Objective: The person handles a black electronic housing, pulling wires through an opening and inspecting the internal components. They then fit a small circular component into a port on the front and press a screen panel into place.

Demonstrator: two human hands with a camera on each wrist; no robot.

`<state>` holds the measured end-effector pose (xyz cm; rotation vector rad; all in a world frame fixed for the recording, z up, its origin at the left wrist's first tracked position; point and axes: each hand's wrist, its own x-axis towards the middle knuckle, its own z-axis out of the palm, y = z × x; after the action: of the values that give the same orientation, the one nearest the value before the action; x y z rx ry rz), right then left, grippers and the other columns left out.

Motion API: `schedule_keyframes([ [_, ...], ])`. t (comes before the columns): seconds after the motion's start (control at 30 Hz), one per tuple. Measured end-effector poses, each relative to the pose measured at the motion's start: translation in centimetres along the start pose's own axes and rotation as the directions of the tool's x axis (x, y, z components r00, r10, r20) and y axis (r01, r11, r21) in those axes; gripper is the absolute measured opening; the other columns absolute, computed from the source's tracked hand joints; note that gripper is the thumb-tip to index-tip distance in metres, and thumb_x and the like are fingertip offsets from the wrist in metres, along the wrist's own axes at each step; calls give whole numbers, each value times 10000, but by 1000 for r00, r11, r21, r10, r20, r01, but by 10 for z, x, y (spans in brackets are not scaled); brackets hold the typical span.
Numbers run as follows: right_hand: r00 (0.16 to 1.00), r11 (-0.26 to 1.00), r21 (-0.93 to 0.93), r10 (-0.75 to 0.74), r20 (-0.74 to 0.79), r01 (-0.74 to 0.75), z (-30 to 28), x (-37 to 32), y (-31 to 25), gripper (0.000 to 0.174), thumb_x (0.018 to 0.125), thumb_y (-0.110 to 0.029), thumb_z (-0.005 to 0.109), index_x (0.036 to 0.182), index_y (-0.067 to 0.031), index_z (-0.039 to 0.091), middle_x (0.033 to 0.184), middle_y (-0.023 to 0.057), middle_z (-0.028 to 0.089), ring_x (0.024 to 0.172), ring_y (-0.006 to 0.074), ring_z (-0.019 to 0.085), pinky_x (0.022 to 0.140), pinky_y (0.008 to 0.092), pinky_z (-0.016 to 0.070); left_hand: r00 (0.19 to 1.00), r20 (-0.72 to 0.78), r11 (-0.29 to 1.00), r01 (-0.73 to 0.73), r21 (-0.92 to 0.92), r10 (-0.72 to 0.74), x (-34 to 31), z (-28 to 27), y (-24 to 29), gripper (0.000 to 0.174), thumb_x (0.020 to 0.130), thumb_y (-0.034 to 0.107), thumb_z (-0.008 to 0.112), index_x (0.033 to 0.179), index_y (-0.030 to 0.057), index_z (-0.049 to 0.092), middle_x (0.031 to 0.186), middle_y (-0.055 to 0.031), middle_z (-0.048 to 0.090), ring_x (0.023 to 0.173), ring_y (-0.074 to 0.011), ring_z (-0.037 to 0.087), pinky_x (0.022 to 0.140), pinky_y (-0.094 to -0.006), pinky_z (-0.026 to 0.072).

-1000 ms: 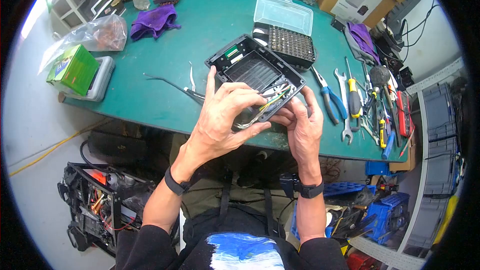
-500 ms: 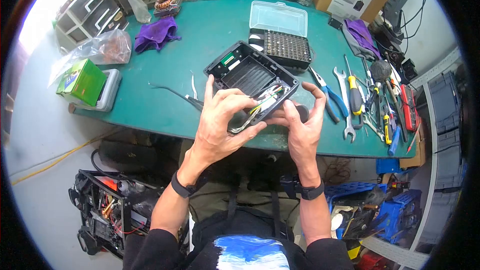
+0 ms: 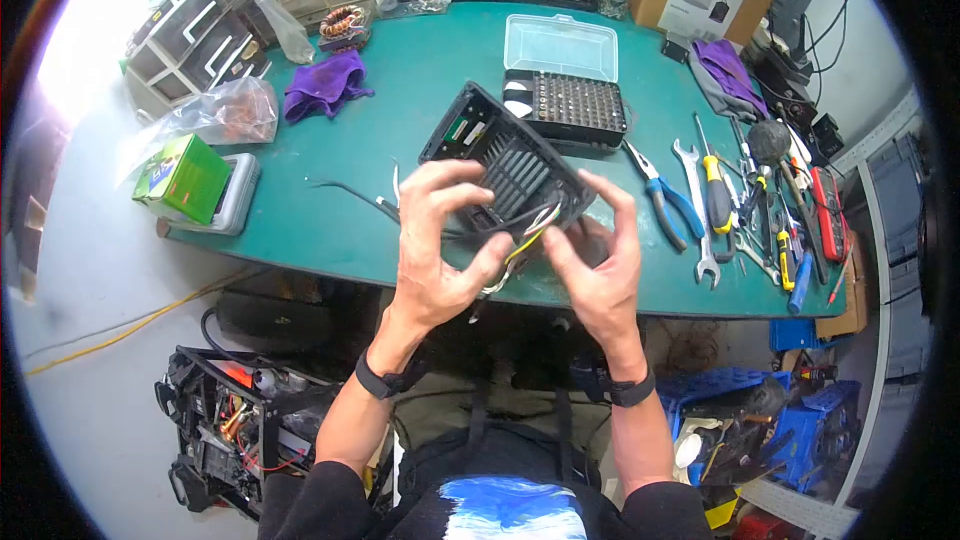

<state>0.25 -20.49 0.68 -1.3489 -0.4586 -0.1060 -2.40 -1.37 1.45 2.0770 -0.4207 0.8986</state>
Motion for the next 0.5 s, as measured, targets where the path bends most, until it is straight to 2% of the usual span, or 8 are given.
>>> schedule_keyframes([
  [0.03,1000,1000,6,-3,5,3,1,-3,-1,586,910,-13,695,1402,-30,376,1148,159,657,973,189,680,814,296,571,998,-52,993,52,107,-47,0,1,1,432,810,250,775,1166,76,601,1308,-160,542,1231,-330,486,1093,-502,318],
  [0.1,987,958,-248,-121,102,143,4,-8,-2,603,844,68,719,1381,-30,461,1150,153,677,1033,204,691,877,313,551,964,-95,968,252,18,-249,-2,2,-6,508,873,349,730,1242,44,562,1354,-189,462,1229,-312,462,1055,-439,355],
  [0.13,951,889,-338,-292,100,308,10,-6,-5,620,800,81,748,1360,-36,511,1212,160,678,1067,241,698,904,341,554,924,-97,918,347,-189,-370,-3,2,-6,541,891,369,716,1262,20,536,1336,-179,456,1218,-287,463,1047,-425,369],
  [0.17,950,892,-327,-294,104,312,12,-5,-5,620,800,81,748,1360,-36,511,1212,160,678,1067,241,698,904,341,554,872,-75,820,421,-387,-483,-5,3,-8,576,909,390,702,1282,-4,510,1317,-170,451,1207,-261,464,1040,-411,382],
  [0.2,945,891,-316,-298,139,327,11,-5,-5,620,782,74,762,1347,-41,532,1234,160,674,1068,268,698,909,352,556,864,-56,763,409,-501,-500,-4,4,-12,531,943,337,685,1261,-37,482,1202,-125,499,1123,-180,501,995,-354,426],
  [0.33,943,882,-349,-255,215,318,9,-5,-3,569,727,45,804,1257,-47,616,1228,143,686,1101,309,678,941,363,547,807,10,613,456,-645,-590,2,0,-6,349,941,170,693,1174,-9,506,1037,-40,581,981,-94,558,905,-265,461],
  [0.43,933,883,-343,-232,275,320,7,-5,1,596,711,1,841,1251,-51,595,1251,155,671,1167,303,645,978,376,524,831,38,560,407,-721,-555,0,-1,-15,357,925,166,715,1168,1,513,1056,-48,582,996,-101,561,895,-262,468],
  [0.5,925,926,-156,-304,227,343,10,-3,-1,674,677,-88,898,1244,-64,535,1308,198,614,1205,330,605,1031,419,477,833,29,572,405,-713,-553,1,-2,-12,352,918,142,720,1165,8,507,1068,-41,570,987,-95,561,878,-256,480],
])
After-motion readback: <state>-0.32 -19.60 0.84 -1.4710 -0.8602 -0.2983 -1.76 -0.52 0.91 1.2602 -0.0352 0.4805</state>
